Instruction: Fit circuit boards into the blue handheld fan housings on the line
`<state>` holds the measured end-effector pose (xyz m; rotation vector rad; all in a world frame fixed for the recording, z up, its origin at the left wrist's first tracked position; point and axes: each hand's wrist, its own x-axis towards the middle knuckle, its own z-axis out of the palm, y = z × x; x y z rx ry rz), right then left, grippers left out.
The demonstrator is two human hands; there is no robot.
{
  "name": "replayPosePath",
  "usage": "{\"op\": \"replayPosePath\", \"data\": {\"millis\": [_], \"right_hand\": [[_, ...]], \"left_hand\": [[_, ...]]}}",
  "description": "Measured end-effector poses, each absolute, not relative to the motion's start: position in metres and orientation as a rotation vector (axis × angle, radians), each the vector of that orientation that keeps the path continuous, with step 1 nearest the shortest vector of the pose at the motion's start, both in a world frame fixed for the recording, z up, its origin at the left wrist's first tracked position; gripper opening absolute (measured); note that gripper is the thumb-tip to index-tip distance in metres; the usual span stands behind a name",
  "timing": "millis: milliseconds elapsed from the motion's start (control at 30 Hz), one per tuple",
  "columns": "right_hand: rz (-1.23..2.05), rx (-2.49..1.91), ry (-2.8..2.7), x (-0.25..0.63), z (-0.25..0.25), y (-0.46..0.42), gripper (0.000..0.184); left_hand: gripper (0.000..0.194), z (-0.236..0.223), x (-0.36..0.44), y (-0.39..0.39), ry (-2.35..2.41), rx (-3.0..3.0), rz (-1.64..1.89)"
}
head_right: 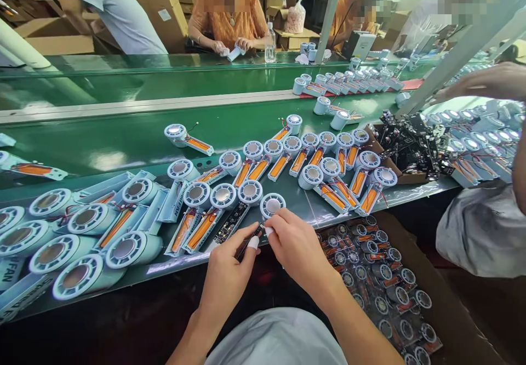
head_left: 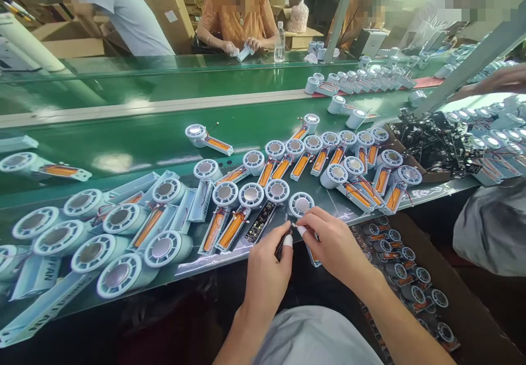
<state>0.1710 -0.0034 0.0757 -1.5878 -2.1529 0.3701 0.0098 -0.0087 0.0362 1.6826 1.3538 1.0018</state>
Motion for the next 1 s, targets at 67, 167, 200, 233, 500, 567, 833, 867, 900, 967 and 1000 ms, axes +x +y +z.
{"op": "replayPosePath", "data": {"millis": [67, 167, 200, 233, 500, 567, 833, 867, 900, 967, 1000], "right_hand": [[0.275, -1.607, -2.235, 0.170, 0.078, -0.002, 0.021], [0.180, -1.610, -2.318, 0.167, 0.079, -0.002, 0.023], [0.152, -1.616, -2.325, 0.166, 0.079, -0.002, 0.023], [0.125, -1.629, -2.321, 0.164, 0.078, -0.003, 0.023], [0.147, -1.674, -2.155, 0.155, 0.064, -0.007, 0.020], [0.261, -1.610, -2.113, 0.159, 0.064, -0.005, 0.020], [0.527, -1.384, -1.951, 0.181, 0.061, 0.004, 0.021], [0.488, -1.388, -1.939, 0.179, 0.058, 0.003, 0.021], [0.440, -1.387, -1.928, 0.177, 0.056, 0.002, 0.020], [0.345, -1.381, -1.907, 0.172, 0.051, -0.001, 0.019], [0.308, -1.379, -1.904, 0.169, 0.049, -0.003, 0.019]], "left_hand": [[0.035, 0.034, 0.010, -0.010, 1.342, 1.835, 1.065], [0.037, 0.032, 0.010, -0.013, 1.343, 2.032, 1.083], [0.039, 0.032, 0.011, -0.014, 1.352, 2.082, 1.072], [0.039, 0.033, 0.011, -0.016, 1.366, 2.124, 1.058], [0.039, 0.034, 0.015, -0.019, 1.426, 2.111, 1.043], [0.036, 0.033, 0.012, -0.014, 1.367, 1.994, 1.065], [0.034, 0.037, 0.004, 0.001, 1.160, 1.480, 0.946], [0.034, 0.037, 0.005, 0.001, 1.165, 1.449, 0.953], [0.034, 0.038, 0.006, 0.000, 1.176, 1.440, 0.961], [0.034, 0.038, 0.009, -0.001, 1.216, 1.497, 0.980], [0.034, 0.037, 0.010, -0.002, 1.243, 1.552, 0.998]]}}
